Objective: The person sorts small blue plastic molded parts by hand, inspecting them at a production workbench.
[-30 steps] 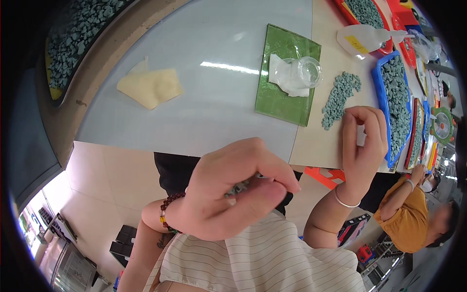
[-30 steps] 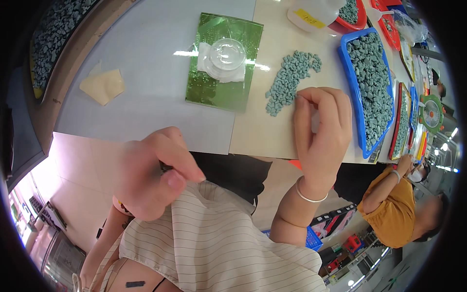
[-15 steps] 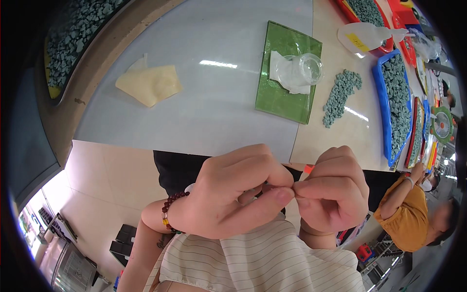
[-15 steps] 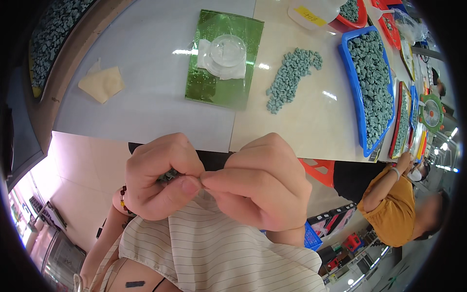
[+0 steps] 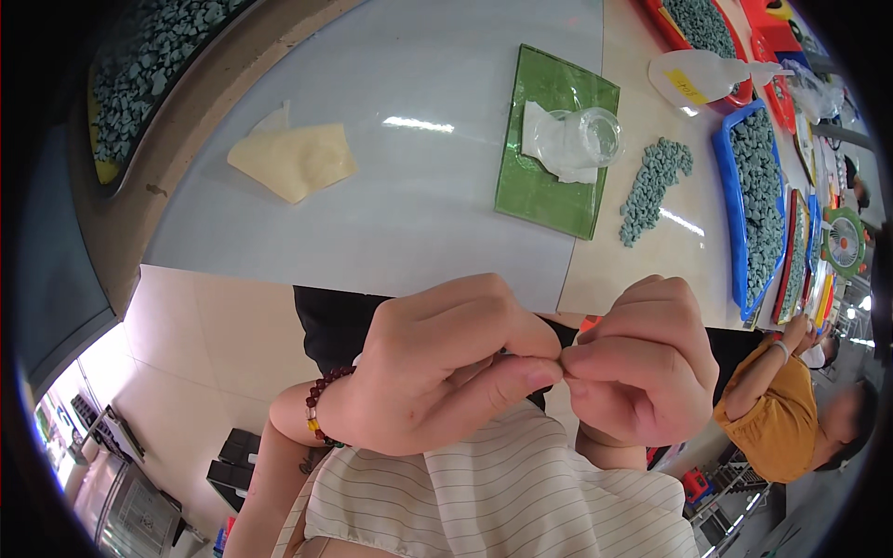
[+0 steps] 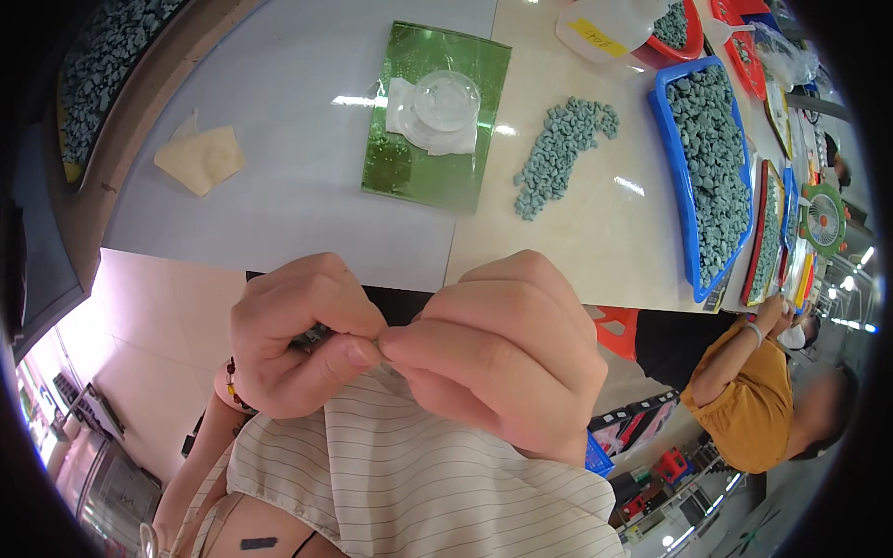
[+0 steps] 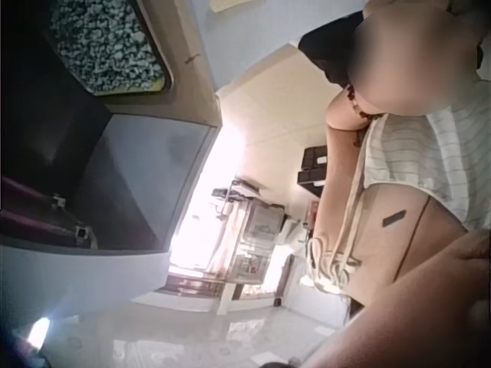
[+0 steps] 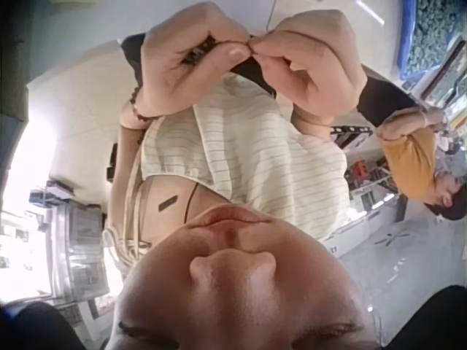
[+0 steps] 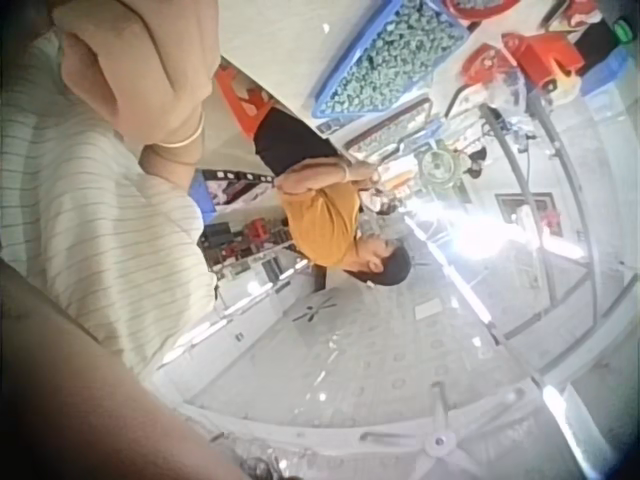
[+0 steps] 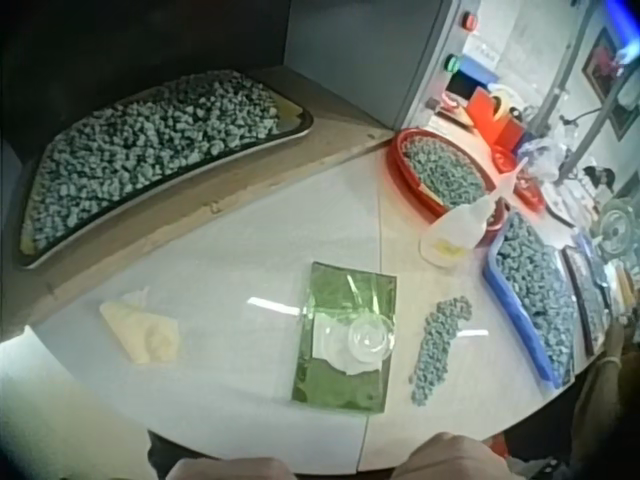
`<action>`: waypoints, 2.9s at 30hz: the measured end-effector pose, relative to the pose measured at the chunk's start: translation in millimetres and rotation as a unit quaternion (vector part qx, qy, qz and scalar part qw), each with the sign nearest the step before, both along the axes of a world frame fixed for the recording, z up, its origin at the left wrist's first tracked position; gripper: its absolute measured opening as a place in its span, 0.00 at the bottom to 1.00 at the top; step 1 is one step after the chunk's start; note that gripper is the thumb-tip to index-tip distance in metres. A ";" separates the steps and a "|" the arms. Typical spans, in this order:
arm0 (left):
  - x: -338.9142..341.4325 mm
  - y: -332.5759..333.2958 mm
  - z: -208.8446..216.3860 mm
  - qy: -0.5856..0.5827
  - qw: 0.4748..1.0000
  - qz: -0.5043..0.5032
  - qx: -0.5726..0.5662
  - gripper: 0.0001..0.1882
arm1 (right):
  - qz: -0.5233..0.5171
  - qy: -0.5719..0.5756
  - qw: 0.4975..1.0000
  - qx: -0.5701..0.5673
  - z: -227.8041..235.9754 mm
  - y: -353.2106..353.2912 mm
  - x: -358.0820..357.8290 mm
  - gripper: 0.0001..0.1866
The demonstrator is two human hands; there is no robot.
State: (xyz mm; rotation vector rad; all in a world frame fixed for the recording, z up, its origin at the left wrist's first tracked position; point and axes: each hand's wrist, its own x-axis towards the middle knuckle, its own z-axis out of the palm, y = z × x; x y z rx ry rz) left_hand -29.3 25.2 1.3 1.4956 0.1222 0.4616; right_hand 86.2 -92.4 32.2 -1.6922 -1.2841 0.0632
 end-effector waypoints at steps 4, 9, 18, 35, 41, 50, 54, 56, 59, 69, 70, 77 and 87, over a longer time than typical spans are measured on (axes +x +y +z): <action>-1.4 2.7 -3.5 -0.023 1.000 0.004 0.015 0.04 | 0.011 -0.001 1.000 0.011 -2.4 2.1 0.2 0.18; -2.9 8.2 3.5 0.007 1.000 -0.009 0.018 0.05 | 0.032 -0.054 0.997 0.038 -2.8 2.9 6.8 0.16; -2.5 -6.6 2.3 -0.061 0.968 0.026 -0.242 0.05 | -0.075 -0.310 0.945 -0.067 7.1 32.0 54.1 0.11; -14.6 3.1 -4.7 -0.051 0.949 -0.009 -0.310 0.08 | -0.008 -0.105 0.994 0.003 11.8 22.2 34.0 0.08; -12.4 -2.6 -10.0 -0.112 0.970 0.079 -0.200 0.12 | 0.103 0.142 0.982 0.067 -0.8 8.2 1.3 0.07; -6.3 3.5 -6.8 -0.098 0.993 0.061 0.001 0.06 | 0.048 0.192 0.978 0.061 -0.2 5.0 -4.2 0.14; -6.7 -2.0 -0.2 -0.074 0.992 0.087 -0.052 0.09 | 0.045 0.185 0.980 0.052 -0.9 5.9 -2.5 0.14; -5.7 -10.1 2.9 -0.073 0.982 0.135 -0.108 0.11 | 0.053 0.155 0.985 0.060 -5.5 7.2 -1.5 0.05; -5.0 -15.7 2.3 -0.091 0.960 0.144 -0.223 0.11 | 0.058 0.113 0.990 0.063 -6.4 9.5 -2.7 0.09; -5.5 -15.6 -0.8 -0.103 0.972 0.157 -0.143 0.12 | 0.056 -0.003 0.997 0.051 -0.6 11.3 -2.8 0.08; -5.3 -15.2 -1.4 -0.100 0.973 0.153 -0.139 0.11 | 0.055 -0.004 0.997 0.050 -1.2 10.3 -0.9 0.08; -8.9 -13.6 2.5 -0.071 0.979 0.139 -0.134 0.10 | 0.082 -0.121 0.989 0.039 3.9 6.6 3.9 0.07; -3.3 0.6 -0.8 0.028 0.963 -0.070 -0.258 0.17 | 0.145 0.049 0.988 0.030 -0.1 1.0 4.1 0.08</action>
